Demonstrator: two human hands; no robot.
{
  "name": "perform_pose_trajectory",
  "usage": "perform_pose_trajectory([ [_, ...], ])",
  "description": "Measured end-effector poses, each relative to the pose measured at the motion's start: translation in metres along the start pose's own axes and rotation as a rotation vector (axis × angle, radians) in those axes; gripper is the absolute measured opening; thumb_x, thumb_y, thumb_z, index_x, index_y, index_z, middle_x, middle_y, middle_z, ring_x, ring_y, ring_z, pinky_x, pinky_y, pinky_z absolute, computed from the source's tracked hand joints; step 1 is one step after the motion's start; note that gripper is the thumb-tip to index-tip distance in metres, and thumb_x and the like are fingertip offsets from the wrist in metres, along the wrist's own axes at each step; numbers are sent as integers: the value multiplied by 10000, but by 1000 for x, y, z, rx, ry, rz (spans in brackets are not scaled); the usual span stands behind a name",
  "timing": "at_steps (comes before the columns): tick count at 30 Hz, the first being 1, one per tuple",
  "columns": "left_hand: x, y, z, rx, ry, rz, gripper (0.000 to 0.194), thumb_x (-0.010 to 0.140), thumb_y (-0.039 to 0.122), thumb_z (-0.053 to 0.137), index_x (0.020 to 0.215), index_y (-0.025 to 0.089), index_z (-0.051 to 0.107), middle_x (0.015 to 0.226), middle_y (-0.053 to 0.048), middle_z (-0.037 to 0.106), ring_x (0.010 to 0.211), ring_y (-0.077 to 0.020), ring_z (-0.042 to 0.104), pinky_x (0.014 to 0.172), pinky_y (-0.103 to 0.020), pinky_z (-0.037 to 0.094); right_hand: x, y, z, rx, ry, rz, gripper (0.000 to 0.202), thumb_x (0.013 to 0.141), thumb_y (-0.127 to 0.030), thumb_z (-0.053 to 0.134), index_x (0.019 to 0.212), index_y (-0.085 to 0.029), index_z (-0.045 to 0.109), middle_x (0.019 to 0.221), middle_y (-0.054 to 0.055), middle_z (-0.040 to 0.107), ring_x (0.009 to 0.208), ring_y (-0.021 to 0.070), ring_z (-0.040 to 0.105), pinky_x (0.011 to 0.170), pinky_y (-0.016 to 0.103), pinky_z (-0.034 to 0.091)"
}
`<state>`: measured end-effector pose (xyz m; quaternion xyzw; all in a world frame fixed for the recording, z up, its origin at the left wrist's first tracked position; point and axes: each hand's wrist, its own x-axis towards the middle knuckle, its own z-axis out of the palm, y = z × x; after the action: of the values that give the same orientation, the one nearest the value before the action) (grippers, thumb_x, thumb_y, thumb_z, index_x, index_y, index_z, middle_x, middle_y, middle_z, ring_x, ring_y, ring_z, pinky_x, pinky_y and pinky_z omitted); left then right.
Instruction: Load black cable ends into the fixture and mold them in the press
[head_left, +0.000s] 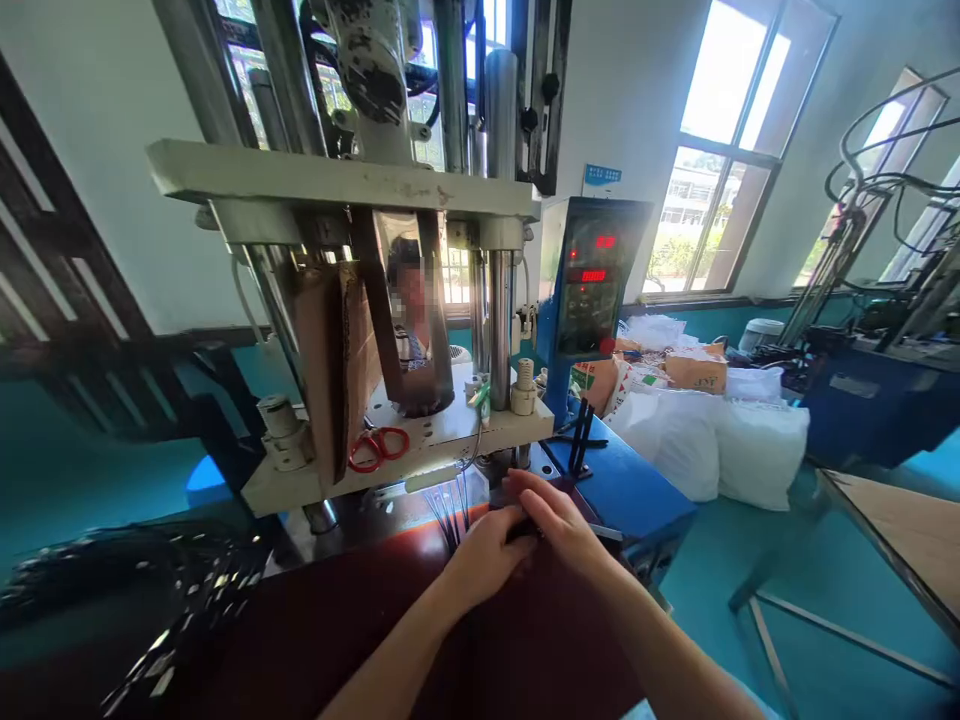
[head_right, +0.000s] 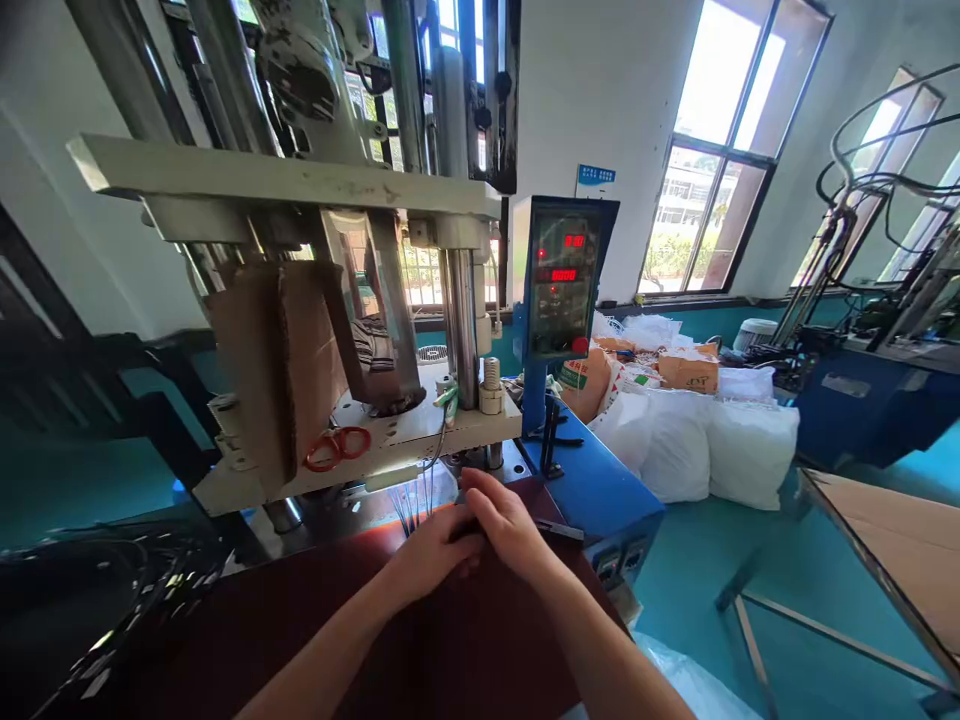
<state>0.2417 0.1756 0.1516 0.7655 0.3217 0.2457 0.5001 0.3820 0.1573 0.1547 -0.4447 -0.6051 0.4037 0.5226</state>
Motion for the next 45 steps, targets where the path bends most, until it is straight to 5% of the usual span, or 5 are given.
perform_pose_trajectory([
  [13,9,-26,24,-230,-53,-17,186,816,321,416,860,150,475,600,20,535,378,-80,445,356,-189,322,-10,16,-5,110,-57,163,414,867,-461,371,1149,-187,502,1069,81,608,979,221,565,858,378,440],
  [23,6,-21,18,-305,-60,-80,215,778,349,487,716,146,456,456,69,418,338,-37,323,356,-172,210,-52,55,-59,-1359,-199,246,319,627,-25,404,895,-110,555,931,157,583,879,289,559,723,365,397],
  [35,-4,-23,8,-473,-150,-273,268,693,398,543,687,139,474,512,39,453,401,-61,370,383,-192,250,-74,45,-56,-394,-290,575,182,619,-173,365,792,-206,409,634,-42,521,474,115,562,362,178,301],
  [39,-13,-23,21,-181,-49,-251,208,684,352,530,668,150,480,524,42,446,449,-80,380,437,-211,275,-93,56,-32,283,-104,539,281,605,-197,409,886,-199,408,675,-35,576,335,81,483,275,158,303],
  [45,-21,-27,43,186,29,-181,152,690,305,516,666,160,553,641,4,542,624,-136,463,573,-237,311,-95,59,9,312,271,354,422,833,-476,434,1103,-153,471,521,-54,510,264,61,373,243,165,237],
])
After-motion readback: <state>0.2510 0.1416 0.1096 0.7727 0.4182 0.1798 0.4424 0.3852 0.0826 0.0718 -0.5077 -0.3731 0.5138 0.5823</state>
